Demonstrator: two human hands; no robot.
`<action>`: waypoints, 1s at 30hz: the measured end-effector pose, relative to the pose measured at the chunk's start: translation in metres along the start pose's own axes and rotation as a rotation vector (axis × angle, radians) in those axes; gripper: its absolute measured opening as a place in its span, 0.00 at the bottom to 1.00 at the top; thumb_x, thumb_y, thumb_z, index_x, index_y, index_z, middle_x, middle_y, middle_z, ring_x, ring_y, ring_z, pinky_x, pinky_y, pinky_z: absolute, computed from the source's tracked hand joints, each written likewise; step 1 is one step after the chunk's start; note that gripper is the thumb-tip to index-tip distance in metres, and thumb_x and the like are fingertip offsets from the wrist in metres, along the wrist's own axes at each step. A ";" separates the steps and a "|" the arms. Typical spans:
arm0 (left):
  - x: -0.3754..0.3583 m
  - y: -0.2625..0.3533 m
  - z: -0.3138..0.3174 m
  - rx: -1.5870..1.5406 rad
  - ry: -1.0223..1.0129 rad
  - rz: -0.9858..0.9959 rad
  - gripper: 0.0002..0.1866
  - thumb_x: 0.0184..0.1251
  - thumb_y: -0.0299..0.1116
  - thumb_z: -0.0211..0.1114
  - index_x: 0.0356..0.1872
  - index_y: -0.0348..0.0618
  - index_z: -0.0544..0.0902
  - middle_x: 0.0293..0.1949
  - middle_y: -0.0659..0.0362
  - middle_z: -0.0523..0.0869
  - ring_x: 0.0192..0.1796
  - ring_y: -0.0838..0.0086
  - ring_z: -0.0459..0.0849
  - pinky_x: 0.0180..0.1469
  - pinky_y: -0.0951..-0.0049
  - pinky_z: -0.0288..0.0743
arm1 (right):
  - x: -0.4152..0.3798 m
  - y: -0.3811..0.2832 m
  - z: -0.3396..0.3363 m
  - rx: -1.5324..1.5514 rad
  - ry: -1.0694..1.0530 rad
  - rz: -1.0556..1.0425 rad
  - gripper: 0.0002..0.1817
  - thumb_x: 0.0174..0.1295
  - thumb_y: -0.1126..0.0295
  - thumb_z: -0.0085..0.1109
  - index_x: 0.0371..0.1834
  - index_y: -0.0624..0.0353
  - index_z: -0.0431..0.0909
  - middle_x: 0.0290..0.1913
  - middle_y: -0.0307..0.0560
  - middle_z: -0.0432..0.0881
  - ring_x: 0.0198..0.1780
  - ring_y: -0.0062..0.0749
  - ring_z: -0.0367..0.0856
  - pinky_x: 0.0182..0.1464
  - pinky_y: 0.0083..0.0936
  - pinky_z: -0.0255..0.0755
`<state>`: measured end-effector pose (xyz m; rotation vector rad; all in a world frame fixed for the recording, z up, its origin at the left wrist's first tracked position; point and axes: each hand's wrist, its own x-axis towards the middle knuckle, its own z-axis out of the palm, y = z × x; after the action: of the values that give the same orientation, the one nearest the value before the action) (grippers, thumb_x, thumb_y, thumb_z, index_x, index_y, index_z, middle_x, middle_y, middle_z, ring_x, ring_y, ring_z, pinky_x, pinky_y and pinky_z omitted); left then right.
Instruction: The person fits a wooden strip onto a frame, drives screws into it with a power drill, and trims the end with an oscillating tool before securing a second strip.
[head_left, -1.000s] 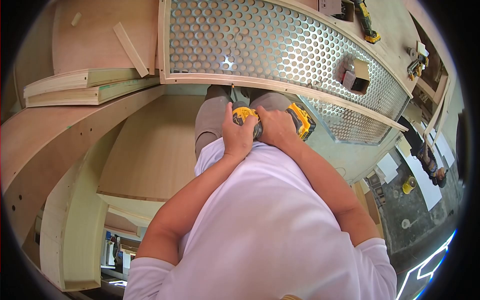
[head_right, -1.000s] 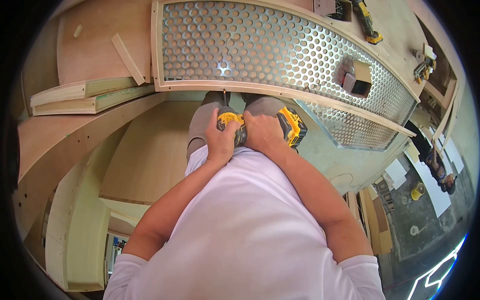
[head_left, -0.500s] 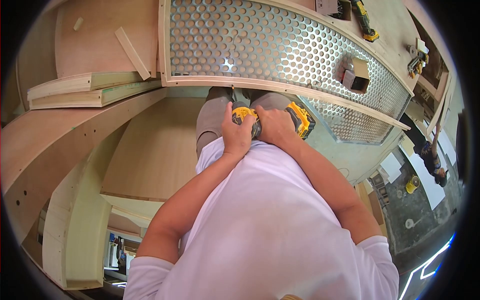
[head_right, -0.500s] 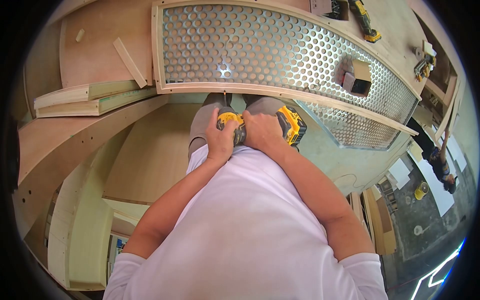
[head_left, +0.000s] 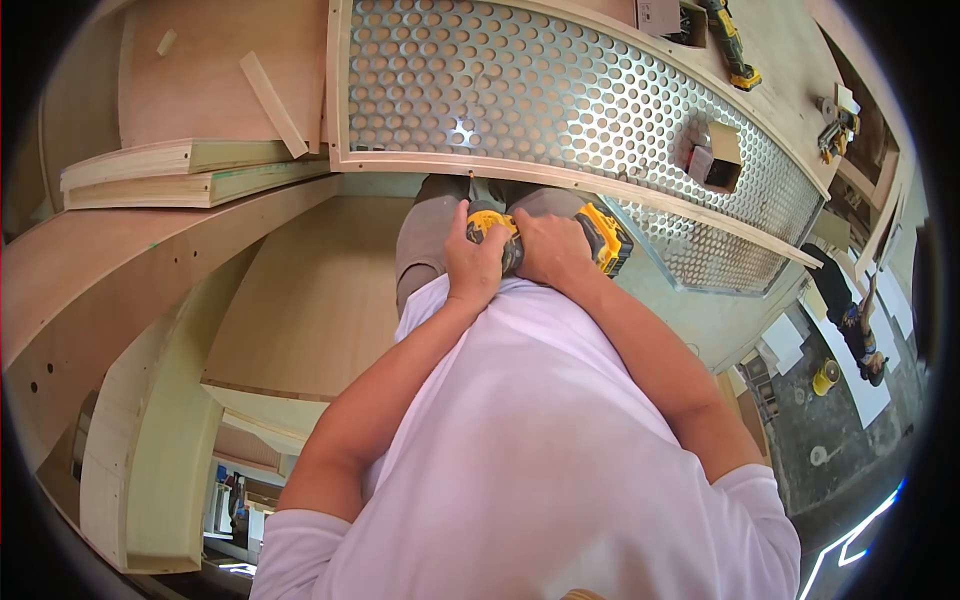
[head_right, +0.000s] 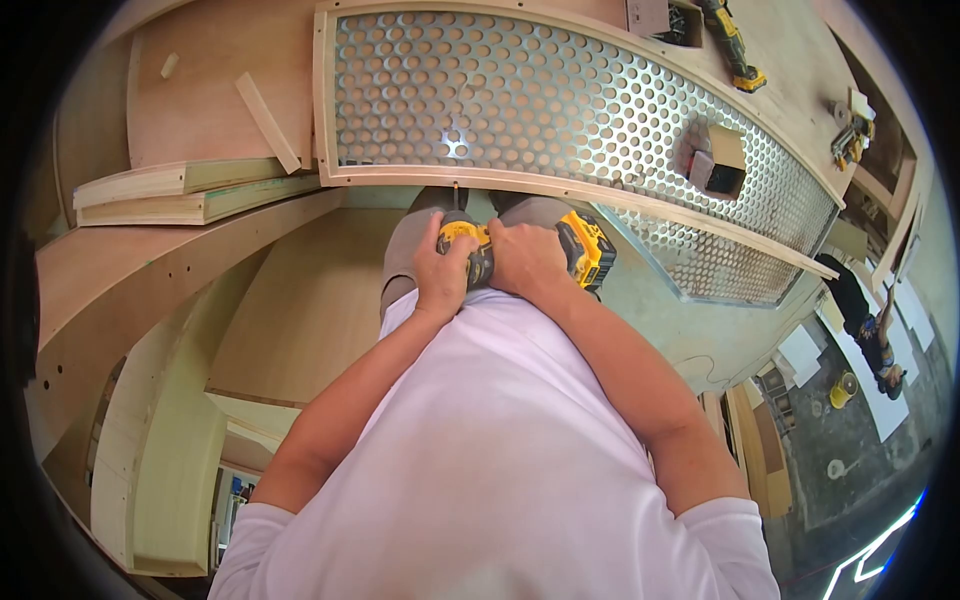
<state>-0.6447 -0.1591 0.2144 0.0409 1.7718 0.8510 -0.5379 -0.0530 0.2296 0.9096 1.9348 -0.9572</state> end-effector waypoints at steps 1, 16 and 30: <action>0.000 0.002 0.001 0.001 0.002 -0.001 0.46 0.60 0.44 0.67 0.73 0.16 0.65 0.64 0.34 0.80 0.66 0.55 0.79 0.69 0.66 0.70 | 0.001 0.001 0.000 0.000 0.007 -0.004 0.21 0.55 0.62 0.67 0.50 0.59 0.77 0.35 0.56 0.89 0.41 0.53 0.91 0.43 0.48 0.84; -0.003 0.004 0.002 0.004 0.013 -0.002 0.46 0.60 0.45 0.67 0.73 0.18 0.65 0.63 0.35 0.80 0.65 0.54 0.80 0.69 0.66 0.71 | 0.003 0.008 0.018 -0.032 0.072 -0.005 0.27 0.52 0.52 0.73 0.50 0.55 0.77 0.35 0.54 0.89 0.39 0.53 0.90 0.41 0.48 0.82; 0.000 -0.003 0.003 -0.017 0.031 0.033 0.48 0.58 0.47 0.68 0.72 0.16 0.65 0.58 0.35 0.83 0.61 0.57 0.83 0.64 0.66 0.75 | 0.003 0.007 0.020 -0.050 0.080 0.006 0.26 0.52 0.55 0.73 0.52 0.53 0.77 0.35 0.54 0.89 0.42 0.54 0.90 0.42 0.49 0.82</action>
<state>-0.6407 -0.1597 0.2127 0.0460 1.7966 0.8947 -0.5273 -0.0661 0.2171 0.9372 2.0136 -0.8771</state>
